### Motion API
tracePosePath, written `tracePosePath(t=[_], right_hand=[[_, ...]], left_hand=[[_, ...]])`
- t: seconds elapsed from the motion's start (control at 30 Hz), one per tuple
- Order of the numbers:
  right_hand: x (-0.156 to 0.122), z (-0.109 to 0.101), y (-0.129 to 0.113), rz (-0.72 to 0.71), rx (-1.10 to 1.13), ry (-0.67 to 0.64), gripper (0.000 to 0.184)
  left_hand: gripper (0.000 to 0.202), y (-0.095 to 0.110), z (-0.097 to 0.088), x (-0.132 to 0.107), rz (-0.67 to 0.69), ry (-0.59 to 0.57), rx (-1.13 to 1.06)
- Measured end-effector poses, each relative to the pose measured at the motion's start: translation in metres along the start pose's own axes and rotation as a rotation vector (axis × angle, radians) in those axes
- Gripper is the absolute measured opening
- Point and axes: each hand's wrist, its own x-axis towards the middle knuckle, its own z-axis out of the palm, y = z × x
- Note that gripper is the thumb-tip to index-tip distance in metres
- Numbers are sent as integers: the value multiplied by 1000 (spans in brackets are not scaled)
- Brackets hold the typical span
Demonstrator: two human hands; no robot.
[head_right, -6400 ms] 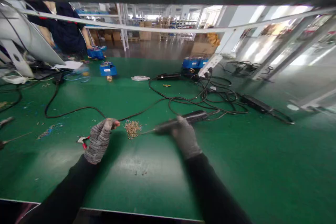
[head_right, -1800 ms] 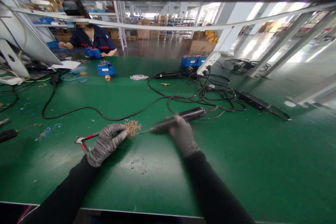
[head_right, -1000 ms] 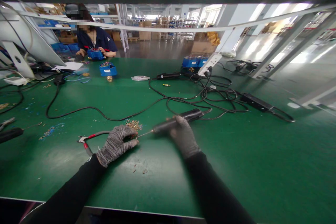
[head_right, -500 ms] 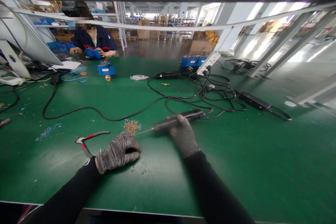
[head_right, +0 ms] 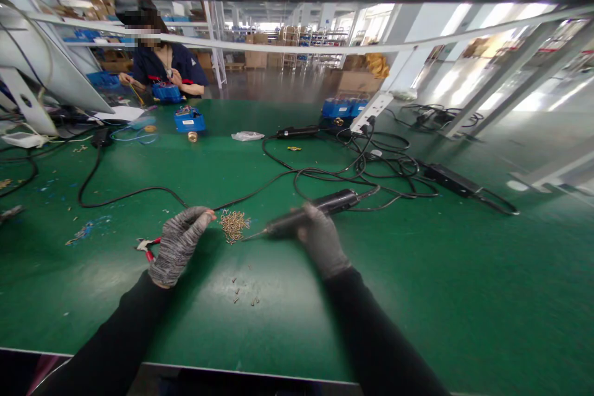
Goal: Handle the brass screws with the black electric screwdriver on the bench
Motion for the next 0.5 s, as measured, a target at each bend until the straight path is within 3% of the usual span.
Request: tracePosePath(t=[0.5], right_hand=[[13, -7, 13, -10, 8, -100, 24]], left_hand=[[20, 0, -1, 3, 110, 80, 44]])
